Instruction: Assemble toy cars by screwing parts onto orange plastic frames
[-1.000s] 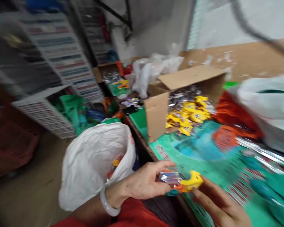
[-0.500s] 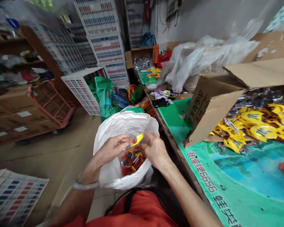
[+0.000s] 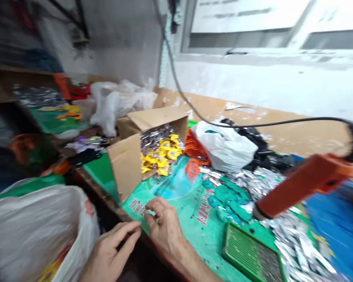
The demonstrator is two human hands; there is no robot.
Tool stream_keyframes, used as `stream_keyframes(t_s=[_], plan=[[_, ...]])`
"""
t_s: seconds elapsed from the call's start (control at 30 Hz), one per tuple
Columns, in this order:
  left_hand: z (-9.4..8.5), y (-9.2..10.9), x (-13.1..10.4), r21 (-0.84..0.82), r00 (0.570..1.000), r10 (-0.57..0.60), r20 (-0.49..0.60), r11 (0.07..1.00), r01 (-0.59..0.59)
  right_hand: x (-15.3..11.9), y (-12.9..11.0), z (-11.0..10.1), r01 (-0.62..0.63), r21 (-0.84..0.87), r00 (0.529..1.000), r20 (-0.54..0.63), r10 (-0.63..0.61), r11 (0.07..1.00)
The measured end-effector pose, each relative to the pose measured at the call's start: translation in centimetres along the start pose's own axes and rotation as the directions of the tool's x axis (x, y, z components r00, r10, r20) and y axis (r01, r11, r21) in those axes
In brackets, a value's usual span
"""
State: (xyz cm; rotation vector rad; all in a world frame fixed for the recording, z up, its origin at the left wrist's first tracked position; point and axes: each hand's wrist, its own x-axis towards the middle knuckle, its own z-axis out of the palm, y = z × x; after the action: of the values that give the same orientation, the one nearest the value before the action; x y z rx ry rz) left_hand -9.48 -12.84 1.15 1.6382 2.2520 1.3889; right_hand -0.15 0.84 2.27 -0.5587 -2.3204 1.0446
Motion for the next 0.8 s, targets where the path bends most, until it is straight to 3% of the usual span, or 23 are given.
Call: stream_keyframes(t_s=[0.1,0.23,0.37,0.53,0.8], plan=[[4.4,1.2,2.6,-0.050,0.981,0.017,0.194,0.999,-0.008,-1.3,3.6,-4.7,-0.168,-0.118,0.980,-0.123,0.154,0.979],[8.3,3.9,7.7,0.085,0.921,0.027,0.388,0.994,-0.065,-2.6,7.2,-9.5,-0.391,-0.253,0.911,-0.244,0.333,0.885],[12.5,5.0,14.8,0.242,0.913,-0.018,0.408,0.966,-0.089,-2.9,8.9,-12.4,-0.540,-0.364,0.839,-0.299,0.454,0.759],[17.5,3.7,21.2,0.337,0.905,-0.082,0.416,0.939,-0.070,-1.1,10.5,-14.1,-0.633,-0.483,0.770,-0.314,0.555,0.605],[21.6,1.3,23.0,0.311,0.927,-0.139,0.347,0.950,0.026,4.4,13.6,-13.2,-0.595,-0.625,0.778,-0.289,0.558,0.505]])
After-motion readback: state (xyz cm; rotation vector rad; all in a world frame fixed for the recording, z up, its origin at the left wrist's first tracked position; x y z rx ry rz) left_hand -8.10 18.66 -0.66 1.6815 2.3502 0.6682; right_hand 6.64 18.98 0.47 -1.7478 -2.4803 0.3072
